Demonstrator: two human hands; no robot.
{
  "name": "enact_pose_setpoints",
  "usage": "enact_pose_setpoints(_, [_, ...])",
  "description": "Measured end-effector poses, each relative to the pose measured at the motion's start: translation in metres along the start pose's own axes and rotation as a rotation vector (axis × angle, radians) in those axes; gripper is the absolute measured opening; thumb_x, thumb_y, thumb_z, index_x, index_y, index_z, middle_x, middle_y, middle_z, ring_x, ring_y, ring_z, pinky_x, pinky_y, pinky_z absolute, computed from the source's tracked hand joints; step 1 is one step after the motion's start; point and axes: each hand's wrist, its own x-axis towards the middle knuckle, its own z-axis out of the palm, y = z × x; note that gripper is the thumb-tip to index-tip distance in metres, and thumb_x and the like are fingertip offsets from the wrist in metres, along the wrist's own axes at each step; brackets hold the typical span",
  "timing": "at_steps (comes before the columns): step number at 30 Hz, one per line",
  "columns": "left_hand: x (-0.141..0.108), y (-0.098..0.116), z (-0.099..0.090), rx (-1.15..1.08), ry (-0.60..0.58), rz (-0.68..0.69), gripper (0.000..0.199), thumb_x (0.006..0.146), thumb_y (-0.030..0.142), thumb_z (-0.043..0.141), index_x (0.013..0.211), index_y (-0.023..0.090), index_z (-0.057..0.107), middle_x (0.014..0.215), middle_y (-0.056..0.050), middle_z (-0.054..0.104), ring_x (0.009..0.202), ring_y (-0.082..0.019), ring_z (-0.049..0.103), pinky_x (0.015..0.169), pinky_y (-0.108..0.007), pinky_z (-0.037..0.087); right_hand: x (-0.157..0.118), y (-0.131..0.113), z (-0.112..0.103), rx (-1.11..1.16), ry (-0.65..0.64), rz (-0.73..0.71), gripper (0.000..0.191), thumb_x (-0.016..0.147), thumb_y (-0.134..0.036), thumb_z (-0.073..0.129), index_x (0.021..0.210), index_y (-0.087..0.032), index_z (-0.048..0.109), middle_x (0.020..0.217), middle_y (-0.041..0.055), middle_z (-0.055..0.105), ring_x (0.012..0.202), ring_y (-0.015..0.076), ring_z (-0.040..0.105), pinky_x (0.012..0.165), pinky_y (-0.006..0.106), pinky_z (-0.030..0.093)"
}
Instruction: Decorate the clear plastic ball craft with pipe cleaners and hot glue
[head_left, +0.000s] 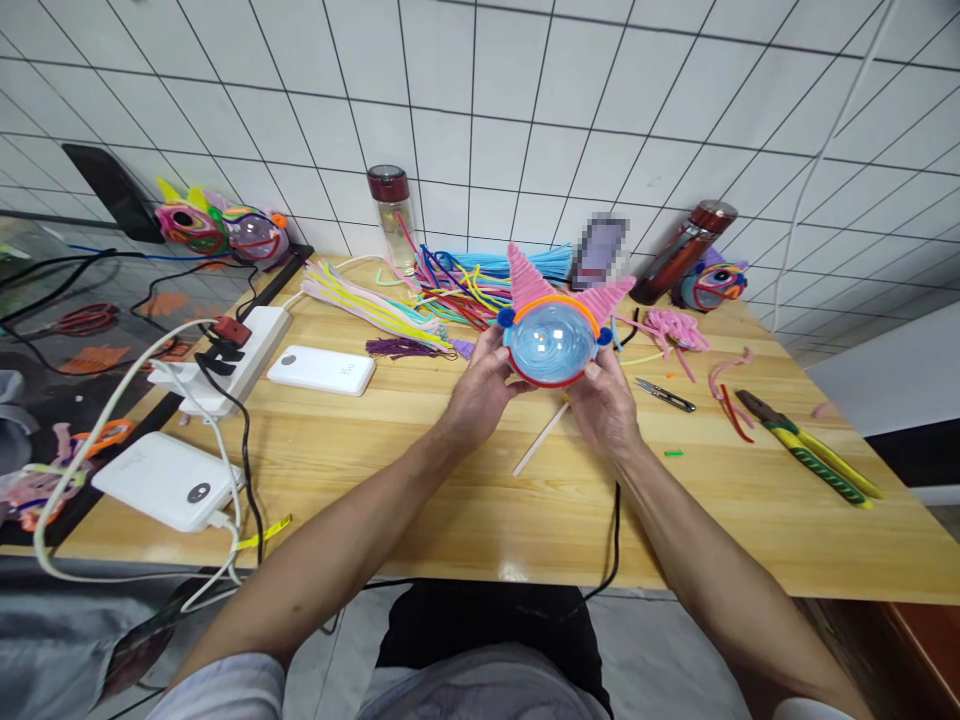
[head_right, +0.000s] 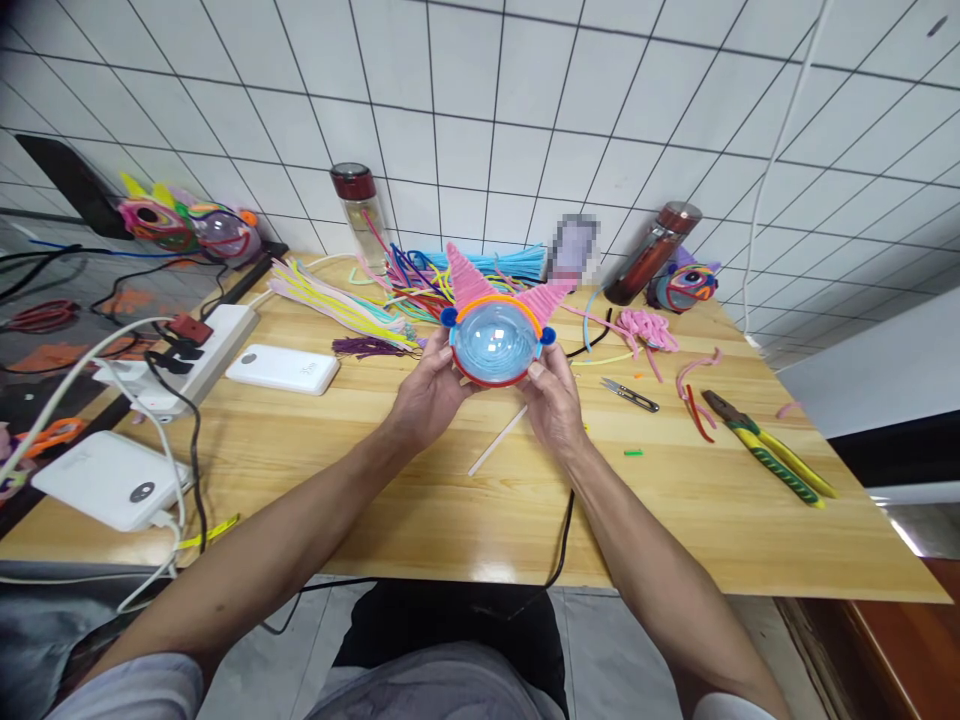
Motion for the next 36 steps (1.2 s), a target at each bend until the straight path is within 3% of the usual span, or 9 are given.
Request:
enact_pose_setpoints(10, [0.0005, 0.0006, -0.0003, 0.008, -0.02, 0.006, 0.048, 0.086, 0.04, 0.076, 0.133, 0.034, 0.068, 0.152, -0.004, 0.066, 0.128, -0.028, 0.066, 0.099, -0.044, 0.064, -0.0002, -0.0009, 0.002, 0.013, 0.018, -0.014, 0.042, 0.075, -0.048, 0.092, 0.11, -0.034, 0.074, 0.112, -0.001, 0.072, 0.107, 0.0223, 0.066, 0.092, 0.033, 0.06])
enact_pose_setpoints(16, [-0.0001, 0.0013, -0.0005, -0.015, -0.018, -0.01, 0.052, 0.086, 0.037, 0.076, 0.137, 0.036, 0.067, 0.153, -0.003, 0.067, 0.132, -0.028, 0.066, 0.105, -0.048, 0.062, 0.0005, -0.0012, 0.0011, -0.026, 0.023, -0.021, 0.043, 0.075, -0.05, 0.09, 0.111, -0.035, 0.074, 0.112, -0.0003, 0.072, 0.11, 0.0243, 0.067, 0.092, 0.035, 0.061])
enact_pose_setpoints(26, [0.001, -0.001, -0.0026, -0.01, -0.022, -0.02, 0.049, 0.089, 0.041, 0.077, 0.136, 0.035, 0.067, 0.146, -0.003, 0.07, 0.122, -0.026, 0.069, 0.098, -0.043, 0.063, 0.0, 0.0001, 0.0011, -0.007, 0.013, -0.01, 0.042, 0.077, -0.051, 0.091, 0.109, -0.034, 0.072, 0.11, -0.0006, 0.071, 0.107, 0.0229, 0.066, 0.091, 0.034, 0.061])
enact_pose_setpoints(36, [0.001, 0.0001, -0.0032, -0.015, -0.02, -0.031, 0.057, 0.085, 0.04, 0.08, 0.139, 0.036, 0.065, 0.143, -0.003, 0.07, 0.119, -0.025, 0.068, 0.102, -0.045, 0.061, 0.0009, -0.0001, 0.0002, -0.014, 0.004, -0.021, 0.04, 0.077, -0.052, 0.09, 0.108, -0.034, 0.072, 0.11, -0.0005, 0.072, 0.11, 0.0245, 0.068, 0.092, 0.036, 0.062])
